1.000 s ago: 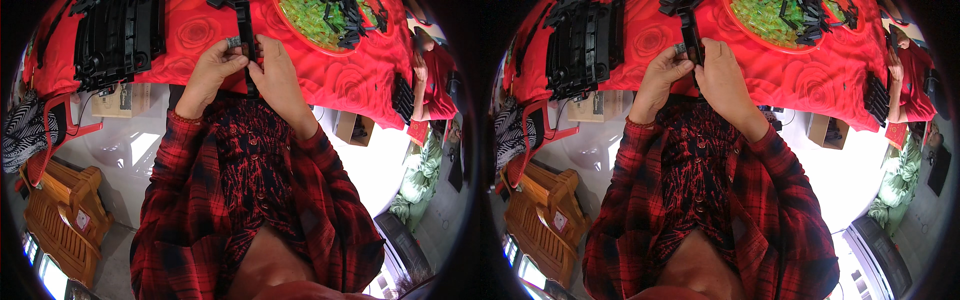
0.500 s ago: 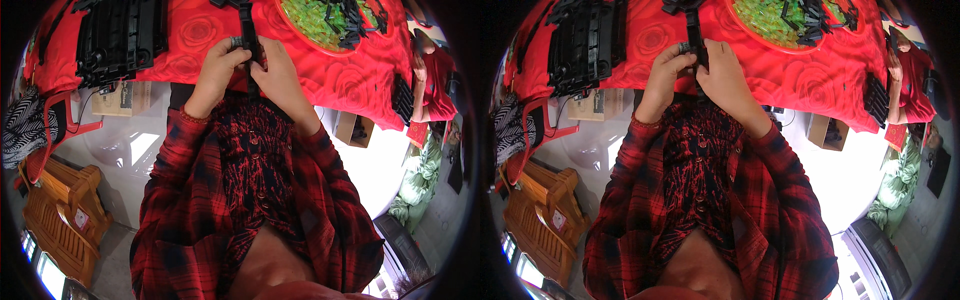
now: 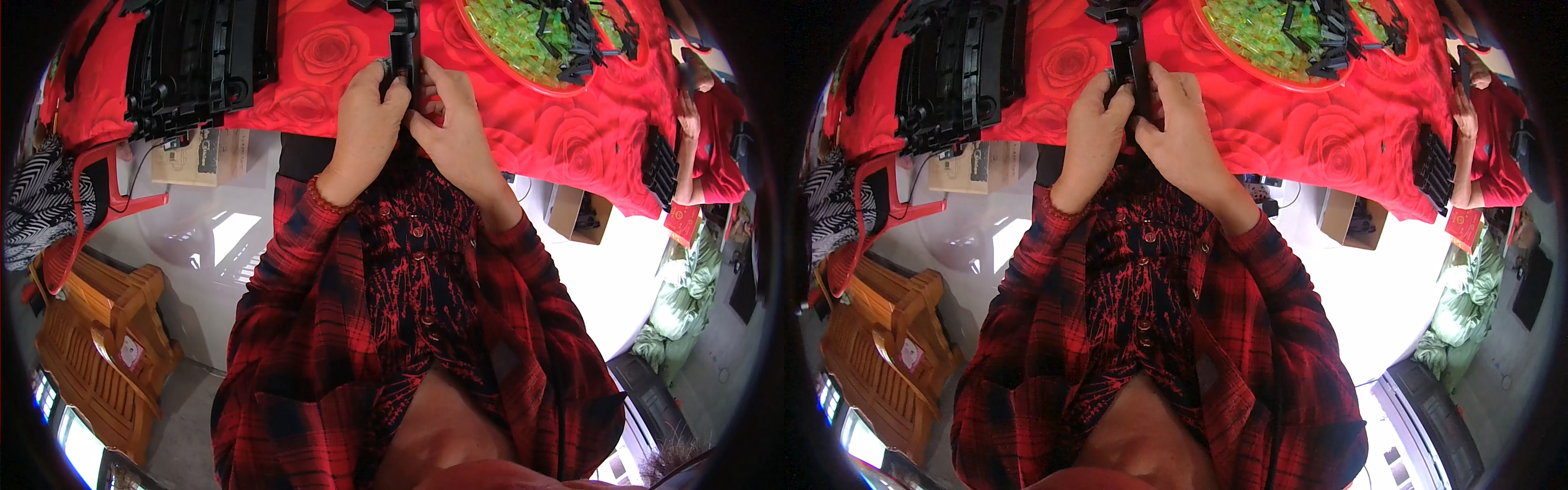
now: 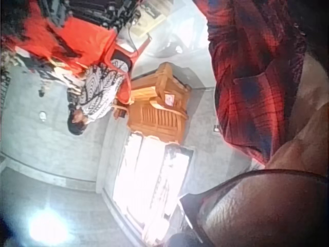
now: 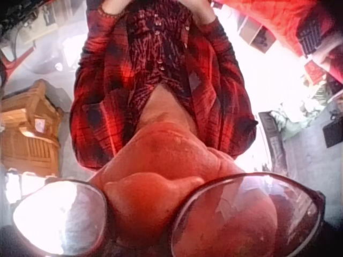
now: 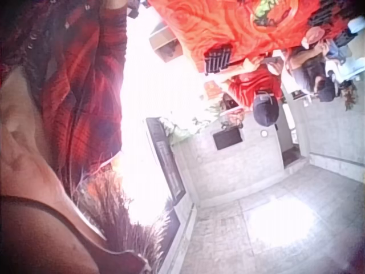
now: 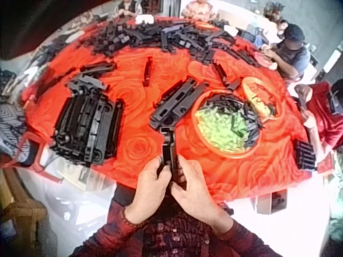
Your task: The person inserts small components into plastic housing units by hand for assembly.
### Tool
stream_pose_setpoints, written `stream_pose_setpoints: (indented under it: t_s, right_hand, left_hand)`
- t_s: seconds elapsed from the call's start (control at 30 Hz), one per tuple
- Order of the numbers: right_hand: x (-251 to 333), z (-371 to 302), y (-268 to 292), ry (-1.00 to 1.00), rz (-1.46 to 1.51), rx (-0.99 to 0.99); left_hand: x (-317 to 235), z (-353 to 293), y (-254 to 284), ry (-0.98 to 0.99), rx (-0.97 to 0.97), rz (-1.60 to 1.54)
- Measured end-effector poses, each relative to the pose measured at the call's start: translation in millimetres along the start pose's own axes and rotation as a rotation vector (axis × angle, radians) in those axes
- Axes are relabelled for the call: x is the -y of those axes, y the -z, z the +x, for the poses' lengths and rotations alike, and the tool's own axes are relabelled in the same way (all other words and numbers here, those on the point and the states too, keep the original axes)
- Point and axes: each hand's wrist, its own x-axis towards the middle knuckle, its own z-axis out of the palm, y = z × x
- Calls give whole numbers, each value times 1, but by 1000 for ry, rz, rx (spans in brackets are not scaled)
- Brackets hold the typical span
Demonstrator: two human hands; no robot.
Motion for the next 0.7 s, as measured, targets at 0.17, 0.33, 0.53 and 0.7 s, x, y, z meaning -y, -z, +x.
stream_pose_setpoints:
  t_s: [0.17, 0.33, 0.53, 0.7]
  right_hand:
    - [7, 1, 4, 51, -45, 10]
    - [14, -1, 0, 122, -98, -42]
    - [13, -3, -1, 1, -122, -41]
    - [1, -1, -5, 31, 60, -109]
  left_hand:
    - [2, -2, 0, 5, -29, -139]
    - [4, -2, -5, -126, -93, -60]
    - [5, 0, -2, -64, -31, -74]
    - [2, -2, -9, 67, -14, -421]
